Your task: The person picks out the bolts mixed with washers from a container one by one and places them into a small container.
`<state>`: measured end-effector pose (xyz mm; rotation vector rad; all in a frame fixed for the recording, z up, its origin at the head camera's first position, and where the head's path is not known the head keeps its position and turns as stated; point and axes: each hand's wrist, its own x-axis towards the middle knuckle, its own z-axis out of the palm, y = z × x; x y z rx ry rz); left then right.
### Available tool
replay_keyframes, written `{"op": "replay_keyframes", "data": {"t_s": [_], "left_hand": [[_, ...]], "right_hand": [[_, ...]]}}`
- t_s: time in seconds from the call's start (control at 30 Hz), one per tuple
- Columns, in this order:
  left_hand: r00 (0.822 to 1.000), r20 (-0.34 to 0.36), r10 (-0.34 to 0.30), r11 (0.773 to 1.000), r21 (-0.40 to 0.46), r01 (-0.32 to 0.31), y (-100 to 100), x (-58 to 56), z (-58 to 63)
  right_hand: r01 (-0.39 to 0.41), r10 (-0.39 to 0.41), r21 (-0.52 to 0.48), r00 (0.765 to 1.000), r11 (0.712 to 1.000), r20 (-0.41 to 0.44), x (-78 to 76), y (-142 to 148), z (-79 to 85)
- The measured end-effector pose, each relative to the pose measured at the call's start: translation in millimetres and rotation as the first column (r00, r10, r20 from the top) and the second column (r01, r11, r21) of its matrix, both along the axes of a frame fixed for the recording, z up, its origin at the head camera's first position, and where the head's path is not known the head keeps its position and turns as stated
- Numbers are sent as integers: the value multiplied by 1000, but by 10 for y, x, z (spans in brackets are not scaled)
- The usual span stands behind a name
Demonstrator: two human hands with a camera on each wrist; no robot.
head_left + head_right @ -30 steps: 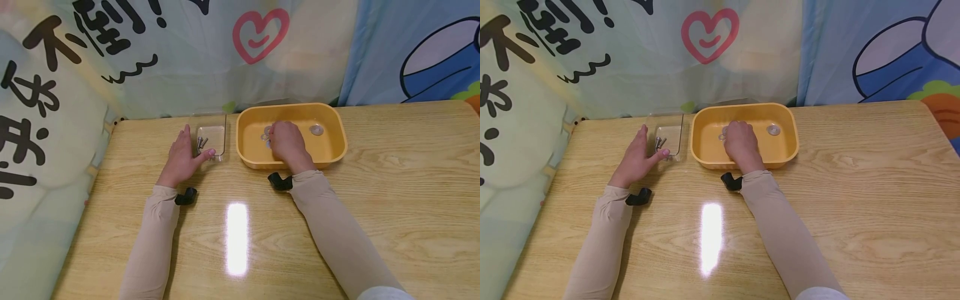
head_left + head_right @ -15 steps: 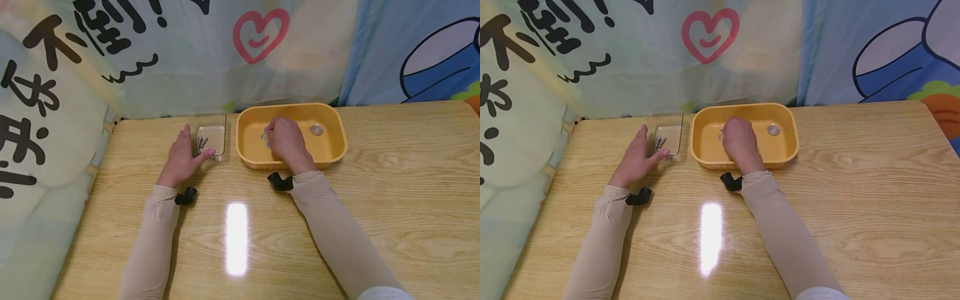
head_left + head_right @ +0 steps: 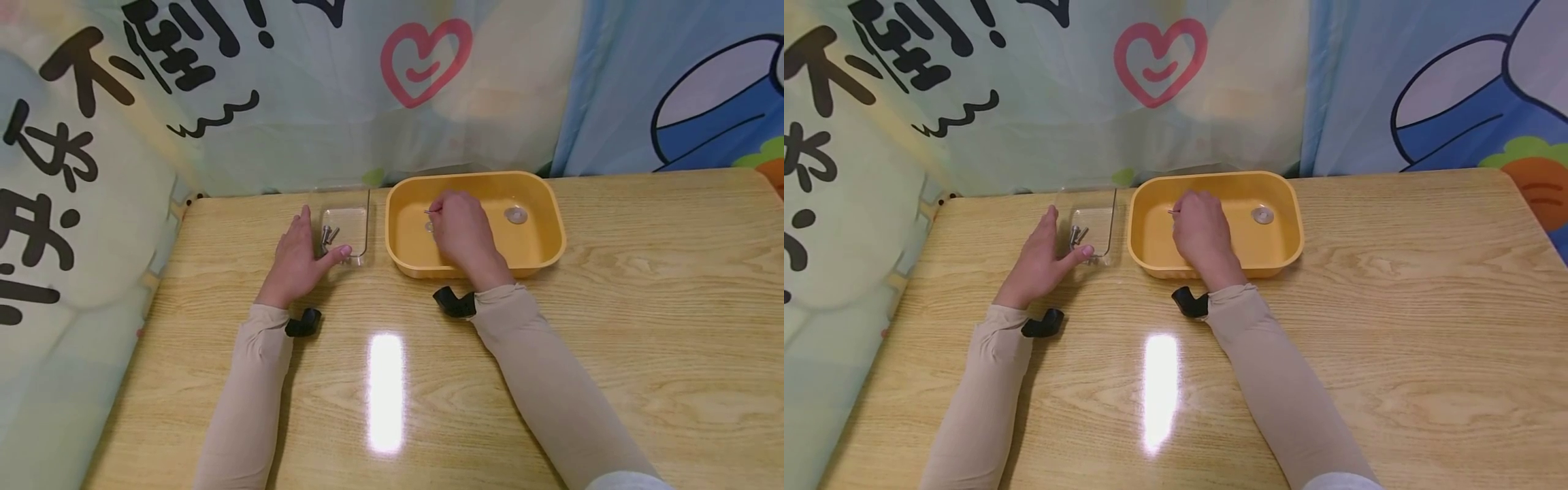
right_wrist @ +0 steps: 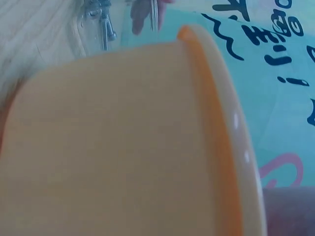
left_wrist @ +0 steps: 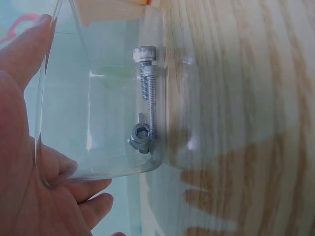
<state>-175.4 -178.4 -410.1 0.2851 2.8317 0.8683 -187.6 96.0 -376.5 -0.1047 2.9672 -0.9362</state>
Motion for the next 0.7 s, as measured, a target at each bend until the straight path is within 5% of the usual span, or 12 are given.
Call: {"op": "replay_keyframes", "data": {"t_s": [0.7], "left_hand": [[1000,4,1,1000,-1,-1,12,10,18]], "right_hand": [[-10,5,-36,993,999,-120,84,-167,33]]}}
